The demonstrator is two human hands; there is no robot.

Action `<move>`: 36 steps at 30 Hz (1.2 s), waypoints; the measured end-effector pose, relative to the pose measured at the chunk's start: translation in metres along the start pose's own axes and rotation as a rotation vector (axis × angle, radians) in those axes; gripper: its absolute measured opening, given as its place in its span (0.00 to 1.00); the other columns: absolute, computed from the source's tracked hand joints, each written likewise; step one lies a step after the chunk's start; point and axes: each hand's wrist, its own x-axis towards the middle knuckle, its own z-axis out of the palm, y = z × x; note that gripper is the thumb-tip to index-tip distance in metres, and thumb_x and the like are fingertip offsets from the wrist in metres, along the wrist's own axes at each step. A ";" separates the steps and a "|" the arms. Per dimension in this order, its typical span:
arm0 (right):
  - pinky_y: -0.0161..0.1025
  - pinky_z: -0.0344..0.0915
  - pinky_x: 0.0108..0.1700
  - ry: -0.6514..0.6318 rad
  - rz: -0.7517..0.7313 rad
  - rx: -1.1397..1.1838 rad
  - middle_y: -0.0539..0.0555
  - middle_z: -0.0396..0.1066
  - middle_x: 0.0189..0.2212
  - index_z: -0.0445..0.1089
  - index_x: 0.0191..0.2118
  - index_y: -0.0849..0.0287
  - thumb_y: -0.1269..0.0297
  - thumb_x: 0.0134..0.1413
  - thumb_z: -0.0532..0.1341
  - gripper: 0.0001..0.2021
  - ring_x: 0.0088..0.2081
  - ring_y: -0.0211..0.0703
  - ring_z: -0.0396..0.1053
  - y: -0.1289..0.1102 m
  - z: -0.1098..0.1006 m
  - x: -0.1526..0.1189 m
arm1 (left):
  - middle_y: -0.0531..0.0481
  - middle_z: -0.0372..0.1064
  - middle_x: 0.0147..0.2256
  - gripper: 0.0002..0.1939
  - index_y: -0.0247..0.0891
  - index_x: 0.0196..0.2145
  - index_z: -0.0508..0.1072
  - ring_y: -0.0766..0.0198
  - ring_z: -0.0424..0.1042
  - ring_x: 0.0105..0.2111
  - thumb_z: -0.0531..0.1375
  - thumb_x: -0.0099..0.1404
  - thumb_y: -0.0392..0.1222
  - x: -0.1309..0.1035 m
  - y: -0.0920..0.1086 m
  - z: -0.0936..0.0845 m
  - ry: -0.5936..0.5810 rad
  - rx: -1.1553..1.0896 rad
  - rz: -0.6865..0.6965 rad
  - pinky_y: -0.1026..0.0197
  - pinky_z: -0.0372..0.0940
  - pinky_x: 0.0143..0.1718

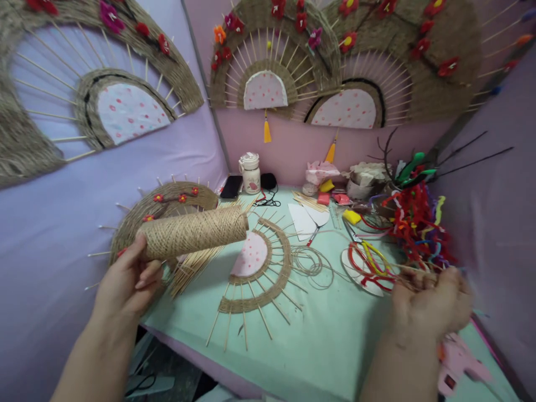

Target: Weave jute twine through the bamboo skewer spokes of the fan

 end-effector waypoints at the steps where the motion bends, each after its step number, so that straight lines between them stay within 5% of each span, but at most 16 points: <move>1: 0.42 0.58 0.27 0.079 -0.070 -0.071 0.42 0.51 0.15 0.59 0.27 0.51 0.61 0.49 0.59 0.06 0.17 0.37 0.49 -0.001 0.003 -0.006 | 0.62 0.50 0.07 0.13 0.40 0.26 0.60 0.74 0.47 0.04 0.48 0.70 0.41 0.000 0.000 0.000 0.005 0.010 0.001 0.73 0.42 0.08; 2: 0.43 0.59 0.28 0.095 -0.114 -0.188 0.44 0.57 0.18 0.63 0.28 0.52 0.60 0.46 0.61 0.06 0.20 0.38 0.55 -0.002 0.008 -0.012 | 0.62 0.50 0.07 0.13 0.40 0.26 0.60 0.73 0.47 0.04 0.48 0.70 0.40 0.000 0.000 0.000 0.007 0.016 -0.002 0.73 0.42 0.08; 7: 0.49 0.61 0.45 -0.407 -0.317 -0.734 0.58 0.71 0.33 0.71 0.34 0.61 0.51 0.50 0.57 0.17 0.39 0.50 0.66 0.001 0.023 -0.039 | 0.62 0.49 0.07 0.12 0.40 0.28 0.63 0.74 0.46 0.04 0.49 0.69 0.40 -0.001 -0.009 0.001 -0.046 0.030 -0.008 0.73 0.41 0.09; 12: 0.48 0.60 0.48 -0.254 -0.554 -0.733 0.57 0.69 0.33 0.69 0.31 0.60 0.53 0.51 0.60 0.13 0.42 0.50 0.65 -0.001 0.021 -0.042 | 0.64 0.49 0.09 0.14 0.40 0.26 0.62 0.76 0.46 0.04 0.61 0.60 0.49 -0.002 -0.015 0.001 -0.073 0.080 -0.029 0.71 0.36 0.09; 15: 0.43 0.62 0.43 -0.255 -0.459 -0.591 0.53 0.67 0.30 0.67 0.29 0.59 0.56 0.48 0.63 0.12 0.36 0.45 0.65 -0.002 0.024 -0.048 | 0.65 0.49 0.09 0.16 0.39 0.27 0.63 0.76 0.47 0.05 0.66 0.53 0.49 -0.006 -0.017 0.003 -0.132 0.101 -0.027 0.72 0.37 0.10; 20: 0.38 0.61 0.36 -0.500 -0.141 -0.405 0.50 0.68 0.27 0.69 0.32 0.60 0.57 0.48 0.64 0.11 0.30 0.39 0.64 0.003 0.030 -0.060 | 0.64 0.48 0.09 0.15 0.38 0.29 0.67 0.77 0.50 0.06 0.66 0.54 0.51 -0.014 -0.020 0.009 -0.222 0.155 -0.044 0.73 0.38 0.12; 30: 0.40 0.63 0.42 -0.644 0.082 -0.290 0.52 0.72 0.31 0.71 0.36 0.59 0.57 0.52 0.61 0.11 0.35 0.41 0.68 0.010 0.032 -0.068 | 0.62 0.62 0.18 0.20 0.37 0.30 0.65 0.82 0.49 0.07 0.67 0.51 0.54 -0.019 -0.026 0.019 -0.205 0.226 -0.037 0.74 0.38 0.11; 36: 0.40 0.63 0.43 -0.672 0.094 -0.289 0.52 0.73 0.32 0.72 0.37 0.59 0.57 0.54 0.60 0.11 0.36 0.40 0.68 0.008 0.032 -0.068 | 0.61 0.63 0.19 0.20 0.38 0.32 0.66 0.82 0.49 0.08 0.67 0.51 0.53 -0.021 -0.029 0.022 -0.215 0.215 -0.053 0.74 0.38 0.11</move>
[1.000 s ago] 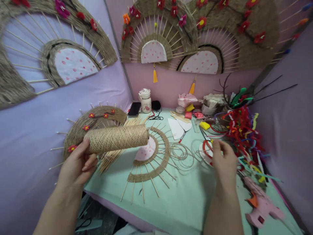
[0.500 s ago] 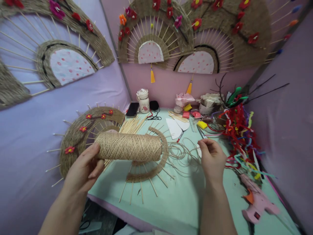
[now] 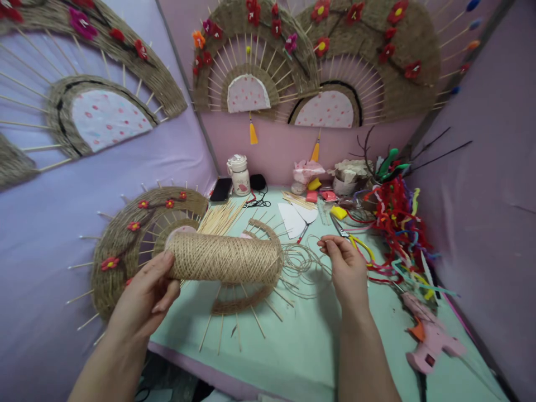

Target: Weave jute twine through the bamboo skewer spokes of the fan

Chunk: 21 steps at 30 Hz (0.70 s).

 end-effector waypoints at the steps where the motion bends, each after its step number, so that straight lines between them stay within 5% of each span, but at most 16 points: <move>1: 0.40 0.63 0.43 -0.007 0.000 -0.004 0.52 0.73 0.32 0.72 0.37 0.59 0.57 0.54 0.60 0.11 0.36 0.40 0.68 -0.001 0.000 0.000 | 0.61 0.62 0.19 0.20 0.38 0.32 0.66 0.82 0.49 0.08 0.68 0.51 0.53 0.000 -0.001 0.000 -0.003 0.001 -0.004 0.74 0.38 0.11; 6: 0.44 0.65 0.47 -0.112 0.001 0.065 0.55 0.75 0.36 0.73 0.41 0.58 0.55 0.56 0.59 0.14 0.38 0.42 0.71 -0.007 0.004 -0.005 | 0.61 0.61 0.17 0.19 0.40 0.30 0.68 0.82 0.47 0.07 0.66 0.52 0.56 0.001 -0.003 0.000 0.007 0.016 -0.001 0.73 0.35 0.11; 11: 0.50 0.57 0.58 -0.497 -0.069 0.097 0.57 0.70 0.51 0.66 0.54 0.53 0.55 0.60 0.55 0.19 0.54 0.47 0.66 -0.013 0.015 -0.018 | 0.59 0.66 0.21 0.17 0.37 0.30 0.67 0.83 0.49 0.08 0.66 0.53 0.52 -0.001 -0.004 0.001 -0.040 0.033 0.005 0.75 0.39 0.10; 14: 0.48 0.59 0.56 -0.657 -0.104 -0.015 0.57 0.70 0.49 0.65 0.56 0.54 0.56 0.57 0.58 0.22 0.53 0.49 0.65 -0.016 0.020 -0.023 | 0.59 0.65 0.22 0.18 0.36 0.29 0.66 0.83 0.49 0.08 0.65 0.54 0.52 -0.002 -0.005 0.000 -0.030 0.026 0.011 0.76 0.38 0.09; 18: 0.39 0.63 0.40 -0.671 -0.052 -0.174 0.51 0.71 0.31 0.73 0.39 0.57 0.59 0.54 0.60 0.10 0.35 0.42 0.67 -0.021 0.020 -0.023 | 0.60 0.64 0.21 0.19 0.36 0.29 0.65 0.83 0.49 0.08 0.66 0.53 0.53 -0.002 -0.005 -0.002 -0.016 0.023 0.011 0.75 0.40 0.09; 21: 0.36 0.60 0.35 -0.659 -0.018 -0.132 0.49 0.69 0.25 0.71 0.27 0.58 0.58 0.55 0.59 0.11 0.30 0.39 0.65 -0.024 0.015 -0.021 | 0.59 0.64 0.21 0.19 0.37 0.30 0.66 0.83 0.50 0.08 0.67 0.52 0.52 -0.004 -0.001 -0.005 0.006 0.020 0.021 0.75 0.40 0.09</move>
